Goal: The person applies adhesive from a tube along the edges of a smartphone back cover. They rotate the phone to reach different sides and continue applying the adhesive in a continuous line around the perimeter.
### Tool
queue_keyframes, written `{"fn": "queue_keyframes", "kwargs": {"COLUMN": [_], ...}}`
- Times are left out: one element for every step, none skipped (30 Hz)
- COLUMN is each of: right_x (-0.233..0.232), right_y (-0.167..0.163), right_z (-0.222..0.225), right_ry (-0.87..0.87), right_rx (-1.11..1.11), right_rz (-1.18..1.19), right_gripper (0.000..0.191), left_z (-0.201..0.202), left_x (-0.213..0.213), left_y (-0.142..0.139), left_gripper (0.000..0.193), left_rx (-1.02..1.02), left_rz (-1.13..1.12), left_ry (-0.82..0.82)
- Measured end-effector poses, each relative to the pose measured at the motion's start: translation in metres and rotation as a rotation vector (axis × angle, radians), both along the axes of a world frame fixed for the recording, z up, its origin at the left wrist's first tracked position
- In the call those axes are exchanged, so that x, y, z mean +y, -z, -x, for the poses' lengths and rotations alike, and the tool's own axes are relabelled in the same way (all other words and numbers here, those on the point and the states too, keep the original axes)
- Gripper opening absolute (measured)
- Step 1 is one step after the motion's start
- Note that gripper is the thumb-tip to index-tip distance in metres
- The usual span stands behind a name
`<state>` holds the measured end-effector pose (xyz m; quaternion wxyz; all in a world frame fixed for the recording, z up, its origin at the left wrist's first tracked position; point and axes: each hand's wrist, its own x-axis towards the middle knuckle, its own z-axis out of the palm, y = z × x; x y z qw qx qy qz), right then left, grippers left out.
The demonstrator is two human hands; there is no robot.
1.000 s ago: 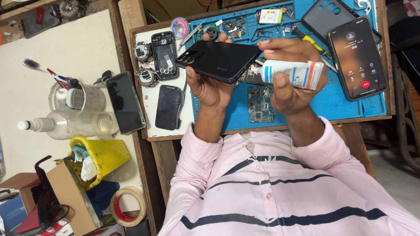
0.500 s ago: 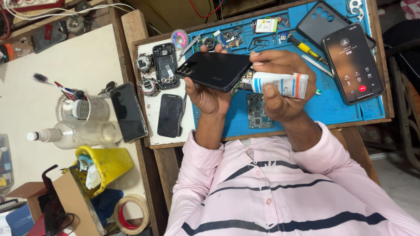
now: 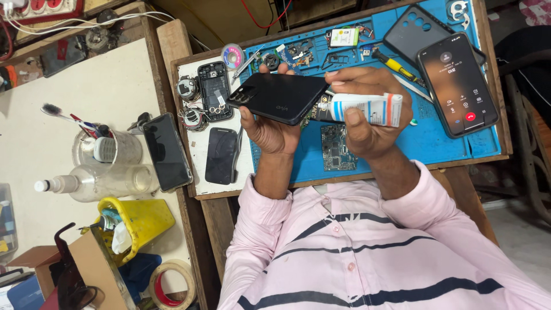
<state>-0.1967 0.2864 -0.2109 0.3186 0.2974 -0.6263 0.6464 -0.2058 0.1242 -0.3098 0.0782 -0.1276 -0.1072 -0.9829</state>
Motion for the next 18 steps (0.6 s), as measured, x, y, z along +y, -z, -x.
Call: {"fn": "queue_keyframes", "kwargs": {"right_x": [0.001,0.002,0.003,0.004,0.004,0.004,0.004,0.006,0.01,0.016,0.026,0.038,0.052,0.067,0.079,0.084,0.089,0.088], "right_y": [0.0,0.0,0.001,0.002,0.004,0.007,0.009,0.013,0.017,0.021,0.024,0.029,0.033,0.038,0.043,0.049,0.054,0.059], "right_z": [-0.001,-0.001,-0.002,-0.002,-0.002,0.0,0.003,0.008,0.012,0.02,0.028,0.032,0.036,0.038,0.042,0.045,0.048,0.048], "right_ry": [-0.009,-0.019,-0.028,-0.017,-0.006,0.006,-0.002,-0.011,-0.021,-0.003,0.012,0.028,0.045,-0.011,-0.068,-0.093,-0.116,-0.099], "right_rx": [-0.001,0.002,0.005,0.0,0.0,0.002,-0.009,-0.02,-0.031,-0.019,-0.007,-0.115,-0.23,-0.273,-0.315,-0.34,-0.363,-0.379], "right_rz": [-0.004,-0.008,-0.013,-0.026,-0.038,-0.05,0.031,0.113,0.195,0.312,0.429,0.551,0.673,0.772,0.871,0.926,0.982,0.994], "right_gripper": [0.039,0.039,0.039,0.038,0.038,0.037,0.035,0.034,0.033,0.028,0.026,0.03,0.034,0.038,0.043,0.046,0.049,0.05], "left_z": [-0.001,0.0,0.0,0.0,0.0,0.001,0.001,0.001,0.001,0.0,0.0,0.001,0.0,-0.002,-0.004,-0.004,-0.003,-0.003], "left_x": [0.0,0.0,-0.001,0.0,0.0,0.0,0.0,0.0,-0.001,-0.002,-0.003,-0.004,-0.004,-0.004,-0.004,-0.003,-0.001,0.001], "left_y": [0.001,0.001,0.002,0.002,0.003,0.003,0.003,0.004,0.003,0.003,0.002,0.001,0.001,-0.001,-0.002,-0.003,-0.004,-0.005], "left_gripper": [0.078,0.079,0.08,0.081,0.083,0.083,0.084,0.084,0.085,0.085,0.085,0.086,0.086,0.087,0.088,0.089,0.089,0.089], "left_rx": [-0.005,-0.004,-0.007,-0.015,-0.019,-0.024,-0.03,-0.034,-0.033,-0.032,-0.027,-0.019,-0.015,-0.014,-0.036,-0.051,-0.065,-0.07], "left_rz": [0.0,0.001,0.003,0.005,0.007,0.009,0.01,0.012,-0.014,-0.039,-0.065,-0.098,-0.129,-0.158,-0.171,-0.185,-0.197,-0.199], "left_ry": [-0.001,-0.001,-0.008,-0.015,-0.021,-0.021,-0.02,-0.021,-0.007,0.004,0.014,0.039,0.063,0.087,0.093,0.098,0.105,0.105]}}
